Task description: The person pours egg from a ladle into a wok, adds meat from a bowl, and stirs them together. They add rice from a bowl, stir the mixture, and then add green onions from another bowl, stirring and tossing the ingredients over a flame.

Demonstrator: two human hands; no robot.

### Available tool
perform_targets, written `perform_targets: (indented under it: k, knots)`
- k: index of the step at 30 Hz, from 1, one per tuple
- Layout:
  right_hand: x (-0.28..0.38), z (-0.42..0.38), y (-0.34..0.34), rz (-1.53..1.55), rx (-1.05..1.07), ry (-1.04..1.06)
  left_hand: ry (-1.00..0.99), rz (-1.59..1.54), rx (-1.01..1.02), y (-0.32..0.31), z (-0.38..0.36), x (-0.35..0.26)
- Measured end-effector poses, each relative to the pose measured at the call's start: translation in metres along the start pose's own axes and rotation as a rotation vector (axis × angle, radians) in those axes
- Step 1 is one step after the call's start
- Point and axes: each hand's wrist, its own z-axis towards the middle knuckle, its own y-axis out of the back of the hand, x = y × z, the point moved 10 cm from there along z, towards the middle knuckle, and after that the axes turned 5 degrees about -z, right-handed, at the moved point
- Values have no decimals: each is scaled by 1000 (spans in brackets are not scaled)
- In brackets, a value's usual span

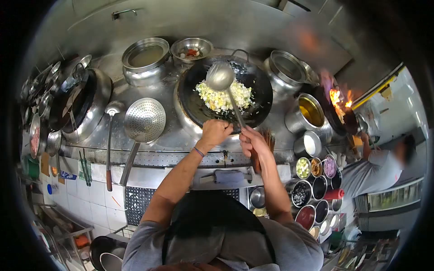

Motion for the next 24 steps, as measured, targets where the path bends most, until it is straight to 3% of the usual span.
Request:
perform_targets:
  k: [3,4,7,11,16,20,23,24]
  knots:
    - [2,19,16,-52,-58,-68,-7,-7,28,-2,-5,-4]
    - [17,7,-1,-180,-89,-1,-7,-5,21,0,-2,-2]
    - [25,-14,-27,-186,53,152,-21,-17,-5,-1,-2,-1]
    - [-5,14,2,-53,4,-142,-26,-26,-18,-1,-5,-3]
    - [20,-18,-17,-267,-87,97,-91,-40,-48,3,-8,-8]
    - [-11,-32,6,-142,26,-12,-121,-45,-92,2,-6,-5]
    - [-17,-15,29,-330,-85,-36,-87,-41,-63,6,-7,-11]
    - [-1,-27,10,-555,-113,85,-97,-33,-65,6,-2,-13]
